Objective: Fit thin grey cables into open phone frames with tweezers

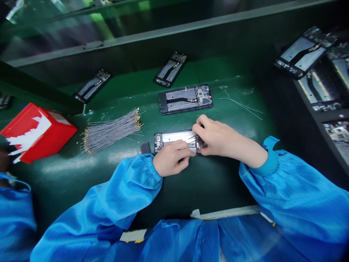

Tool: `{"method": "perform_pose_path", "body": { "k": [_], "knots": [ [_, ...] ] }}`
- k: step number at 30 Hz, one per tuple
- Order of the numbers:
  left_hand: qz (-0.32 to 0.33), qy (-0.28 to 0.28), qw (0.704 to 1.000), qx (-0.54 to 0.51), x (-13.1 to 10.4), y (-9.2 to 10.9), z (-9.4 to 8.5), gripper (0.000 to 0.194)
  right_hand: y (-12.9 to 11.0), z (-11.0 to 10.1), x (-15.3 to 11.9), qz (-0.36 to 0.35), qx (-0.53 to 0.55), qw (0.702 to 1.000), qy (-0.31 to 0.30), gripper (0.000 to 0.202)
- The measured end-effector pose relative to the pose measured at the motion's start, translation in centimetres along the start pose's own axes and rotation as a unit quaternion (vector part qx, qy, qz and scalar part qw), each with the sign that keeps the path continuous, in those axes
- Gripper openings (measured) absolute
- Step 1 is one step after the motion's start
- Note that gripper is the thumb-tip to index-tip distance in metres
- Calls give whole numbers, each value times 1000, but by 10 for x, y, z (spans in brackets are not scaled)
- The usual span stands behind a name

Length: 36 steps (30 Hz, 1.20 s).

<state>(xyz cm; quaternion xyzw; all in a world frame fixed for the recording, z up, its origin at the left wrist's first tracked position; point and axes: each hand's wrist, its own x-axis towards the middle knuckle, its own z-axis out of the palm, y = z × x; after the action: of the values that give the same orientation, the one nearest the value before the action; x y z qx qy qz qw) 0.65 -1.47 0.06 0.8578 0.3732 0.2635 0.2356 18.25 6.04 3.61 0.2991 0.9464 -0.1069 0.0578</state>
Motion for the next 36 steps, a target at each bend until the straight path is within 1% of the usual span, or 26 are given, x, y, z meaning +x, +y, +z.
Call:
{"method": "perform_pose_path", "body": {
  "k": [3, 5, 8, 12, 16, 23, 30, 36],
  "knots": [
    [-36, 19, 999, 7, 0, 1, 1, 20, 6, 4, -1, -47, 52, 998, 8, 27],
    [-60, 24, 998, 20, 1, 2, 2, 18, 10, 6, -1, -55, 69, 996, 11, 27],
    [-78, 23, 996, 43, 1, 2, 4, 15, 13, 8, 0, -64, 78, 995, 14, 28],
    [-89, 19, 994, 62, 1, 3, 4, 16, 15, 9, 0, -74, 82, 994, 18, 29],
    [-97, 12, 992, 75, 2, 3, 4, 16, 15, 9, 0, -76, 64, 995, 22, 31],
    [-96, 10, 992, 84, 1, 3, 4, 15, 15, 7, 0, -75, 58, 995, 14, 30],
    [-114, -1, 989, 97, 3, 4, 5, 13, 9, 2, 0, -72, -10, 997, 12, 33],
    [-114, 6, 990, 84, 5, 4, 5, 15, 2, 0, 1, -54, -4, 999, -7, 29]
  ]
}}
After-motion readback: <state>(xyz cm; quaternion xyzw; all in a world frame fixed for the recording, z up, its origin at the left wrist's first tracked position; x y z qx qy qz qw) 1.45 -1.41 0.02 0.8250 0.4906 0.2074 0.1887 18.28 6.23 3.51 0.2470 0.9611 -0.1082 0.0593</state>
